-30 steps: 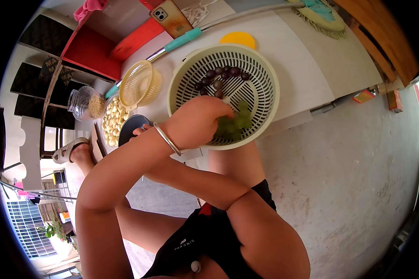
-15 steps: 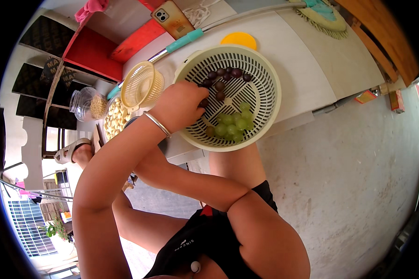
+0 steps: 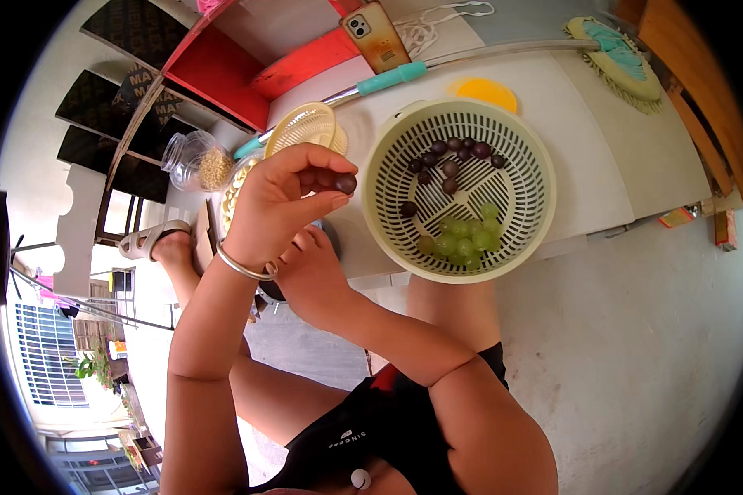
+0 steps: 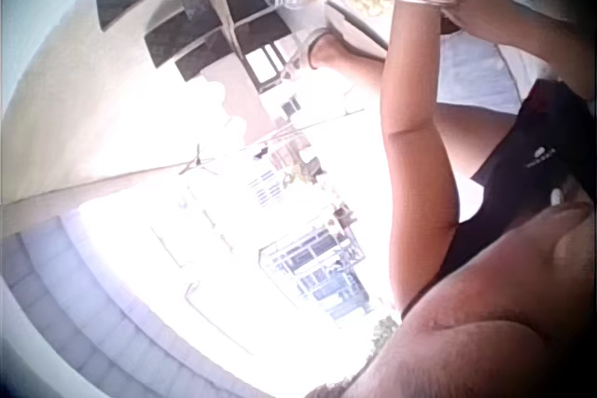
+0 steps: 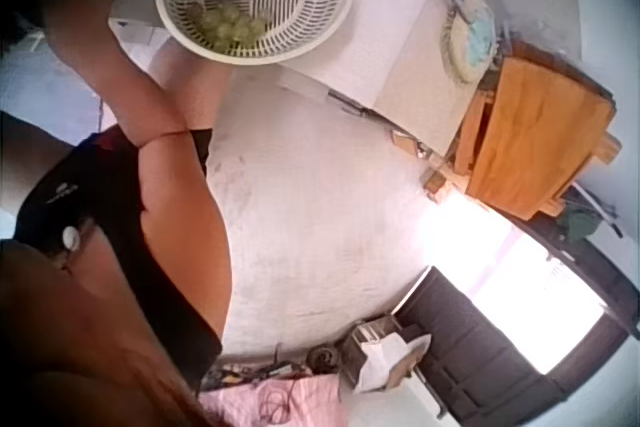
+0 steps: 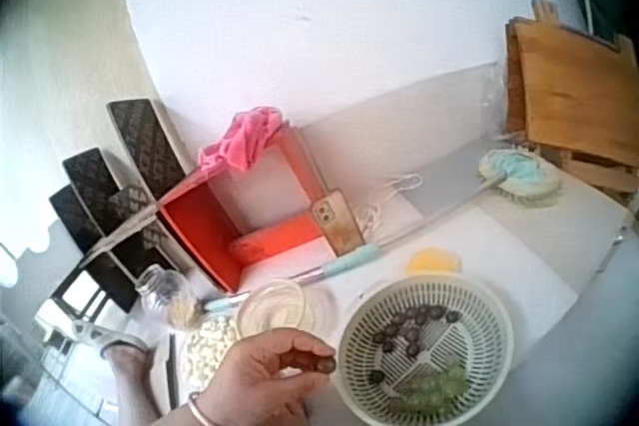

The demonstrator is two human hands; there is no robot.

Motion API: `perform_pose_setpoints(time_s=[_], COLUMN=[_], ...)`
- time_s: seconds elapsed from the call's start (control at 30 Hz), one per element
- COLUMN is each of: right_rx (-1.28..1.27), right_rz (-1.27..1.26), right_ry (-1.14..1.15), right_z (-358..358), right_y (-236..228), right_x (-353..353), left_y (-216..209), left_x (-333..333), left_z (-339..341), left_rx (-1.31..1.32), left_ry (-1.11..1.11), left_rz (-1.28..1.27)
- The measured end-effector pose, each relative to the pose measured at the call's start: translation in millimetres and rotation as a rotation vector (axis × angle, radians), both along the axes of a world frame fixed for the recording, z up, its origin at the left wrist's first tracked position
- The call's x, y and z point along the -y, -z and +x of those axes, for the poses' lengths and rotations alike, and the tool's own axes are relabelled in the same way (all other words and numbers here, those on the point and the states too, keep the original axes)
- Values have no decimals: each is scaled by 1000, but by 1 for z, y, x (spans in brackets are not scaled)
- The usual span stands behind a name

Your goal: The person sits on the floor and peels the skin off dark grapes by hand. They place the peeled grapes into a white colander and discard the skins into a small blue bowl. The person handles the grapes one at a time, using their fingers to separate the skin from the fruit.

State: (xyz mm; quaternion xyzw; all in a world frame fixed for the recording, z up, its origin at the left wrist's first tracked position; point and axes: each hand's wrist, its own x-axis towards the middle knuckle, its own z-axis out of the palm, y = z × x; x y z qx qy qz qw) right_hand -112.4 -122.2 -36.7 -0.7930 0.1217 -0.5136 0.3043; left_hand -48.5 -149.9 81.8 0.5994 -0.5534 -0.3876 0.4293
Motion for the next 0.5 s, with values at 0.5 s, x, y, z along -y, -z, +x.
perform_pose_setpoints(time_s=[0.5], right_rx=[115], right_rz=[125], right_ry=[-28], right_z=[-13], right_y=[-22], right_x=[3], left_y=[55], left_x=[-153], left_z=[47], left_rx=[-164], left_ry=[-494], left_rz=[-171])
